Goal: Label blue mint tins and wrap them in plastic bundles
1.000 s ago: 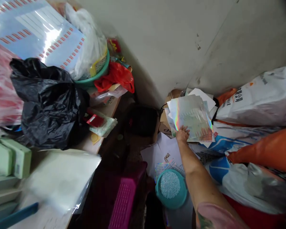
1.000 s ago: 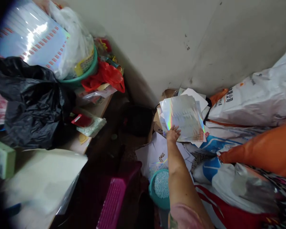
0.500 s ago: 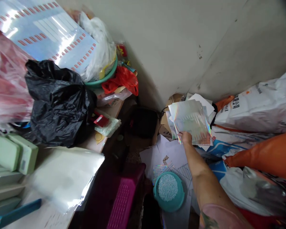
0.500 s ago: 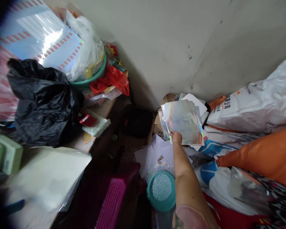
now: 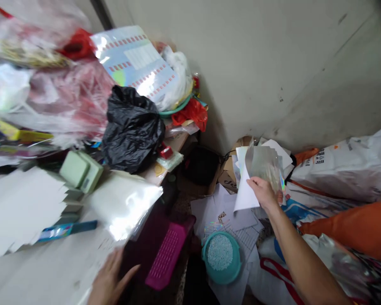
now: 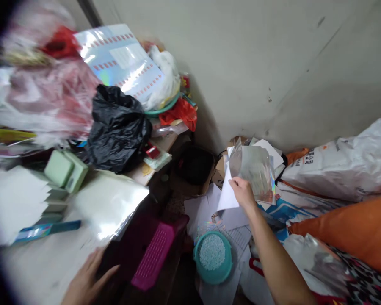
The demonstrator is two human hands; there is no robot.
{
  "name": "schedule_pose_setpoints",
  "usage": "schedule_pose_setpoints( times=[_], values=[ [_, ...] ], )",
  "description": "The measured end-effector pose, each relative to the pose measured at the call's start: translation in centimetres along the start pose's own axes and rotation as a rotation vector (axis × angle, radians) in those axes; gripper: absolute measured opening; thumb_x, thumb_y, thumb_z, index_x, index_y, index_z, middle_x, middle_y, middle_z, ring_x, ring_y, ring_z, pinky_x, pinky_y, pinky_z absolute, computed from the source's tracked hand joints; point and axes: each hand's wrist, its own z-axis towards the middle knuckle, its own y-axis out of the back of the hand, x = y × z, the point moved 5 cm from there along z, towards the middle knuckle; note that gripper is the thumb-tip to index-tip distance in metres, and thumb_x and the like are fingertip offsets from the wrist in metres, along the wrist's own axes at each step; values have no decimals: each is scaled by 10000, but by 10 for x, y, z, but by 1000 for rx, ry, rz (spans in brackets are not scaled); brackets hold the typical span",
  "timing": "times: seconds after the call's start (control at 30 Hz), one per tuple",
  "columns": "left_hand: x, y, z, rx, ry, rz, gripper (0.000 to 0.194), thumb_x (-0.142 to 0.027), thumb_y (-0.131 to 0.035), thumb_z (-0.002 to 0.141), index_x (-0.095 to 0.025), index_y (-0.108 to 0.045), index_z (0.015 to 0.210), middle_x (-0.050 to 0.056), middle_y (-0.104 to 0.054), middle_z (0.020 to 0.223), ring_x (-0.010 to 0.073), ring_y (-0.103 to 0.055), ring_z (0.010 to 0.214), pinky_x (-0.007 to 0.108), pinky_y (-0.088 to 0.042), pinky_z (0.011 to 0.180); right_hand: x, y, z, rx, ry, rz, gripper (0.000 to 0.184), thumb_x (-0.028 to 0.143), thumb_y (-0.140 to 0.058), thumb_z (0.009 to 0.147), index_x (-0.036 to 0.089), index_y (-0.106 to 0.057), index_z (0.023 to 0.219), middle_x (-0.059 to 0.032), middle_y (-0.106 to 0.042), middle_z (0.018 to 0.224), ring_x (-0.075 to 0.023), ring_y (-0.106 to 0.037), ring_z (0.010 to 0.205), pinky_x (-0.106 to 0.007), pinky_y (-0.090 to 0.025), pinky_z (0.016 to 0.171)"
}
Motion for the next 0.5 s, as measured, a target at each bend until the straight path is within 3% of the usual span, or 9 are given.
schedule_pose_setpoints(
  times=[0.07, 0.13, 0.2, 0.23, 0.3, 0.4, 0.43, 0.5],
  values=[
    [-57, 19, -6, 40, -279, -115, 818, -603, -479, 673, -152, -260, 1319, 124, -329, 1363, 266, -251, 1271, 380, -283, 1022, 45, -9, -50, 140, -21, 401, 310, 448, -511, 702, 150, -580, 751, 6, -565, 551, -126, -514, 508, -211, -368, 469],
    [-100, 50, -16, 19, -482, -194, 936, -615, -515, 646, -127, -146, 1355, 159, -240, 1395, 299, -182, 1287, 445, -228, 1033, 89, -27, -98, 244, -78, 710, 303, 455, -586, 641, 163, -552, 713, 33, -544, 517, -103, -483, 453, -202, -361, 439],
    [-120, 89, -30, -54, -597, -296, 974, -614, -548, 619, -113, -154, 1355, 182, -211, 1398, 334, -188, 1278, 503, -188, 1029, 128, -48, -137, 272, -129, 912, 302, 435, -646, 585, 167, -535, 669, 46, -537, 495, -88, -468, 428, -194, -359, 428],
    [-122, 106, -39, -34, -631, -356, 892, -577, -550, 648, -135, -211, 1345, 161, -252, 1388, 323, -243, 1263, 494, -197, 1033, 145, -59, -153, 265, -139, 975, 304, 427, -664, 565, 167, -532, 651, 47, -537, 490, -86, -468, 425, -194, -361, 425],
    [-106, 140, -61, -3, -591, -543, 552, -438, -438, 797, -192, -364, 1285, 90, -438, 1295, 241, -439, 1159, 398, -317, 1007, 174, -78, -181, 244, -115, 1033, 309, 422, -683, 544, 162, -539, 627, 40, -548, 497, -91, -482, 432, -204, -377, 434],
    [-52, 184, -104, -54, -413, -802, 385, -335, -339, 862, -192, -510, 1177, 42, -568, 1164, 186, -553, 1027, 305, -429, 915, 214, -93, -226, 228, 48, 969, 325, 451, -658, 588, 145, -583, 669, 2, -591, 572, -125, -541, 506, -252, -436, 510],
    [-31, 197, -119, -97, -369, -842, 374, -333, -355, 857, -184, -536, 1148, 39, -592, 1128, 186, -566, 1001, 296, -444, 892, 228, -92, -245, 177, 142, 923, 340, 470, -623, 631, 142, -599, 718, -16, -609, 625, -139, -562, 553, -276, -454, 552],
    [11, 223, -151, -196, -317, -859, 338, -335, -407, 835, -179, -594, 1068, 36, -647, 1019, 180, -598, 911, 280, -474, 829, 260, -79, -292, -44, 432, 792, 399, 502, -530, 718, 144, -606, 878, -66, -630, 828, -182, -592, 734, -342, -465, 683]
  ],
)
